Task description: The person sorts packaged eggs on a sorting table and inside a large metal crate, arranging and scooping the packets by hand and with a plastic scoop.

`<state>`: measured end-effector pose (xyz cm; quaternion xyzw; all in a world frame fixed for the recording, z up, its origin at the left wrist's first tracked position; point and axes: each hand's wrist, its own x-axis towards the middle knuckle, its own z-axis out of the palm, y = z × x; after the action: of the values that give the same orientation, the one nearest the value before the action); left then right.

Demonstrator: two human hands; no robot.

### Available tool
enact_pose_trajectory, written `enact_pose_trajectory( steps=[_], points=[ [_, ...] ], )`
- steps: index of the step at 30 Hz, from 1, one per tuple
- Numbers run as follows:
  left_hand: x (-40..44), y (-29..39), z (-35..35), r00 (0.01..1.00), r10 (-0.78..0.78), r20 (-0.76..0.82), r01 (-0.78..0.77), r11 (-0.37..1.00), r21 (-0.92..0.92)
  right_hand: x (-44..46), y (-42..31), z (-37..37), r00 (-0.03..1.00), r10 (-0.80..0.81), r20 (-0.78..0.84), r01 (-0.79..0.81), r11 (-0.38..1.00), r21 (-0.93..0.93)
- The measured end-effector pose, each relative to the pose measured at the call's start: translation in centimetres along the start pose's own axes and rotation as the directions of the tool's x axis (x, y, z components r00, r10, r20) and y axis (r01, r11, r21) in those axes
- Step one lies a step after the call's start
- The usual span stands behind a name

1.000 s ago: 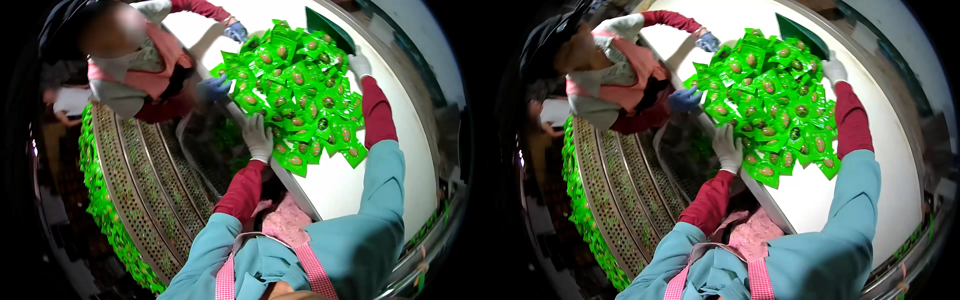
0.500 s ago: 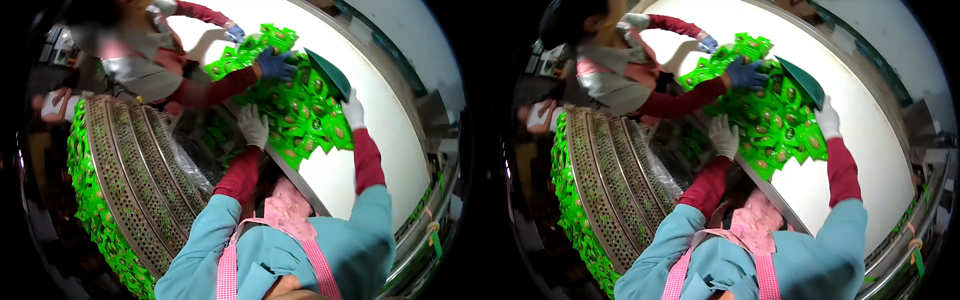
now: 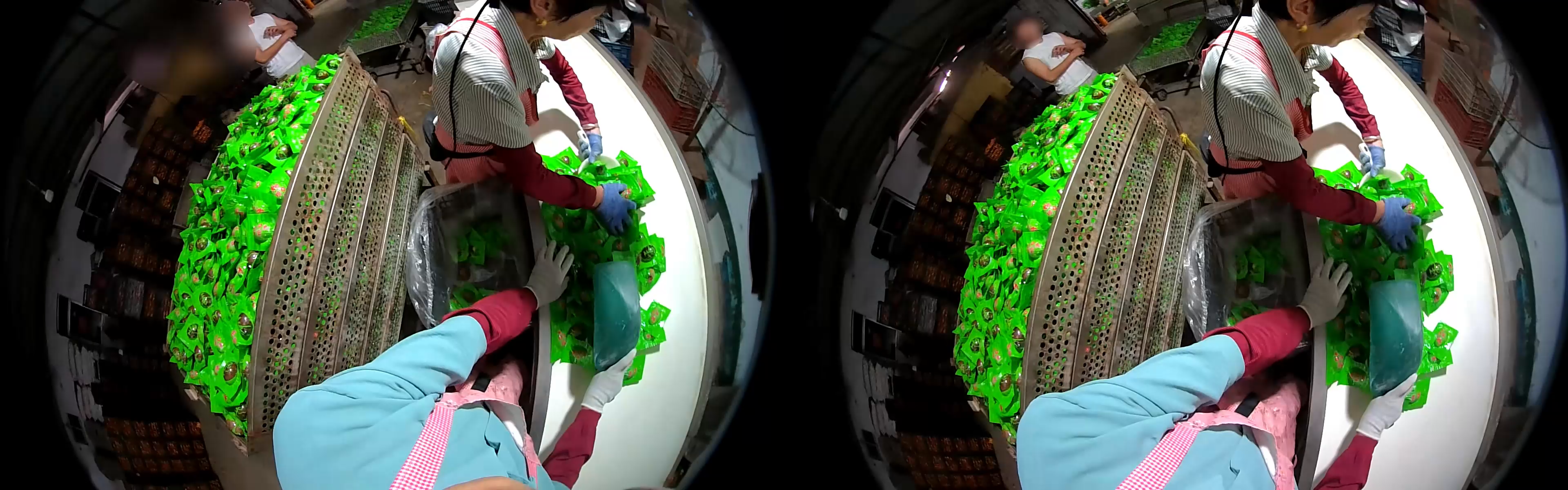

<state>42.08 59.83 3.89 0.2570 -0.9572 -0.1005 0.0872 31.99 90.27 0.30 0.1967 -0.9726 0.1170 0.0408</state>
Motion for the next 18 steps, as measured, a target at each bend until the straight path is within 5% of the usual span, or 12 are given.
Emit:
enact_pose_trajectory(
  steps=[2,7,10,11,13,14,16,18],
  points=[
    [-0.1,0.0,-0.4,1.0,0.015,-0.017,-0.015,1.0,-0.003,-1.2,-0.1,-0.1,0.986,-0.118,-0.114,0.123,0.992,0.04],
    [-0.3,0.1,0.1,0.998,0.035,-0.051,-0.035,0.999,-0.002,-4.3,0.7,-0.6,0.992,-0.121,-0.04,0.125,0.983,0.135],
    [-0.1,0.3,0.4,1.0,-0.003,-0.03,0.004,1.0,0.03,-5.4,1.8,-1.3,0.97,-0.205,-0.131,0.23,0.95,0.212],
    [-0.1,0.5,-0.1,1.0,-0.021,0.014,0.02,0.999,0.036,-5.7,2.1,-2.8,0.989,-0.129,-0.067,0.14,0.972,0.189],
    [0.2,0.3,-0.6,0.998,-0.043,0.054,0.04,0.998,0.047,-5.0,7.0,-1.0,0.998,0.048,-0.027,-0.032,0.903,0.429],
    [0.2,0.3,-0.4,0.996,-0.053,0.068,0.051,0.998,0.03,-4.9,4.9,-3.9,0.971,0.217,-0.101,-0.173,0.926,0.336],
    [0.2,0.3,-0.2,0.995,-0.059,0.084,0.058,0.998,0.011,-3.9,7.6,-3.5,0.927,0.318,-0.197,-0.353,0.917,-0.184],
    [0.3,0.2,0.2,0.994,-0.074,0.079,0.075,0.997,-0.001,-2.3,11.1,-2.1,0.902,0.397,-0.169,-0.423,0.889,-0.173]
  ],
)
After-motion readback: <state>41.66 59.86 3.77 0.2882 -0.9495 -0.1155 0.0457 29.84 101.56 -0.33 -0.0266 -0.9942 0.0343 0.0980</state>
